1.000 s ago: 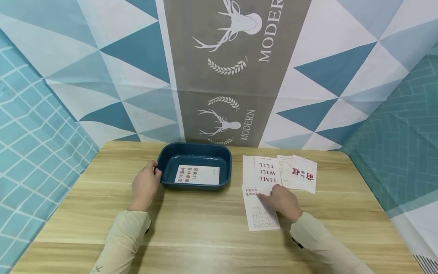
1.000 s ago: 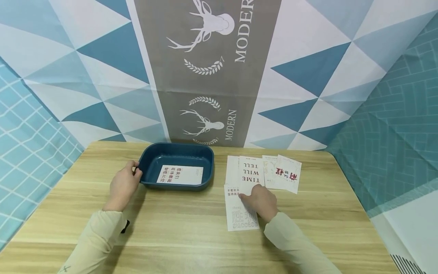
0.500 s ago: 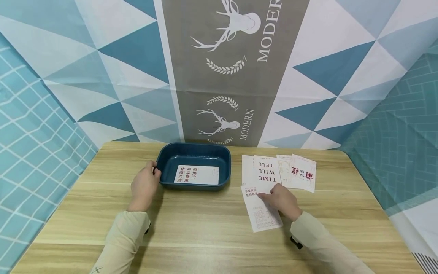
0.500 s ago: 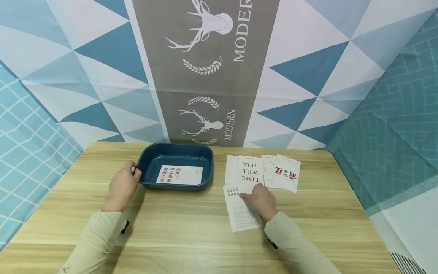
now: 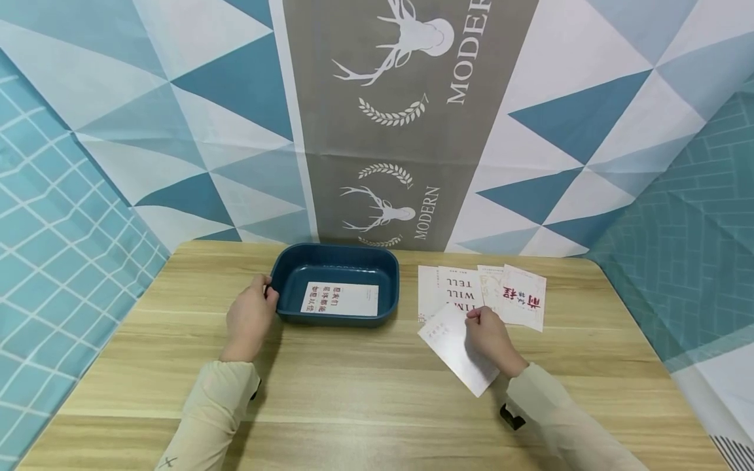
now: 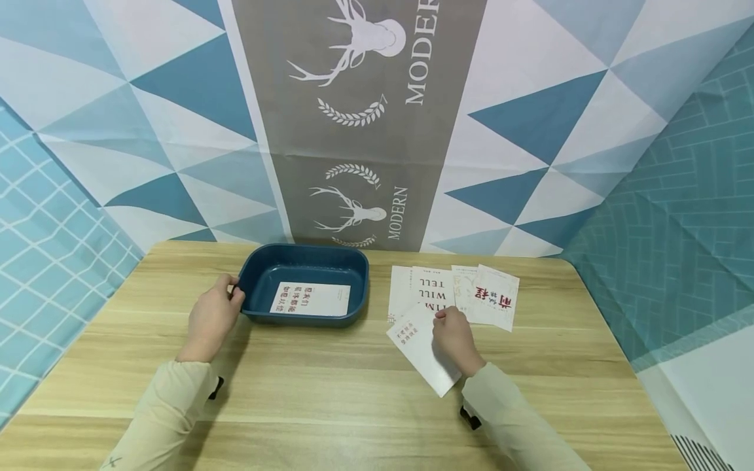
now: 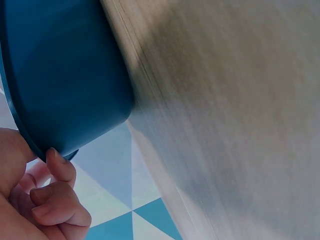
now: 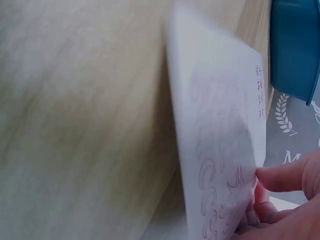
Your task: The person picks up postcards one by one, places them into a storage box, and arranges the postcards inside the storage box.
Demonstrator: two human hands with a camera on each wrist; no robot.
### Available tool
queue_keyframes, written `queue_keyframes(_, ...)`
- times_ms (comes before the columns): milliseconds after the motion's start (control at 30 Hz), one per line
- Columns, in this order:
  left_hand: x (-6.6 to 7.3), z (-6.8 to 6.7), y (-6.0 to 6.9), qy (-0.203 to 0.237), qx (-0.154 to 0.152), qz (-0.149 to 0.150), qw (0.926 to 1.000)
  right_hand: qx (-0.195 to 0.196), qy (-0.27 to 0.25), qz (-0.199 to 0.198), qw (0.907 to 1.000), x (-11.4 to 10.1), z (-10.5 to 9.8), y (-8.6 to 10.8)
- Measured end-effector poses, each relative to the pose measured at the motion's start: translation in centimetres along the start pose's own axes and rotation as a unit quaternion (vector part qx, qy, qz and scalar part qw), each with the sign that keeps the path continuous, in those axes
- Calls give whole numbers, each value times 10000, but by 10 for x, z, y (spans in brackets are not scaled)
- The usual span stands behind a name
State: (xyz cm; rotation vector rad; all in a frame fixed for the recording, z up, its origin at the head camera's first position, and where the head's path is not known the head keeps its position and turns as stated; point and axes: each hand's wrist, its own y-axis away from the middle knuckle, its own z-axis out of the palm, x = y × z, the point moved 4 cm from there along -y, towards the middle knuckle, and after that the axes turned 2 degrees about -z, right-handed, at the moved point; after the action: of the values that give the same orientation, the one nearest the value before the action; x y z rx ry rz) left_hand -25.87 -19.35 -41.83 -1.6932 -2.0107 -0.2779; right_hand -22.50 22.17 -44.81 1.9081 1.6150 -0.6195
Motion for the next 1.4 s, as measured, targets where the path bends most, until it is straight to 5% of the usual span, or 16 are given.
queue_keyframes(467, -1, 0, 0, -5, 78, 41, 10000, -135, -147, 79, 9998, -8, -11, -12)
queue_keyframes(1400, 1, 0, 0, -26, 115, -65, 9999, -18, -199, -1756, 9843, -100, -22, -45)
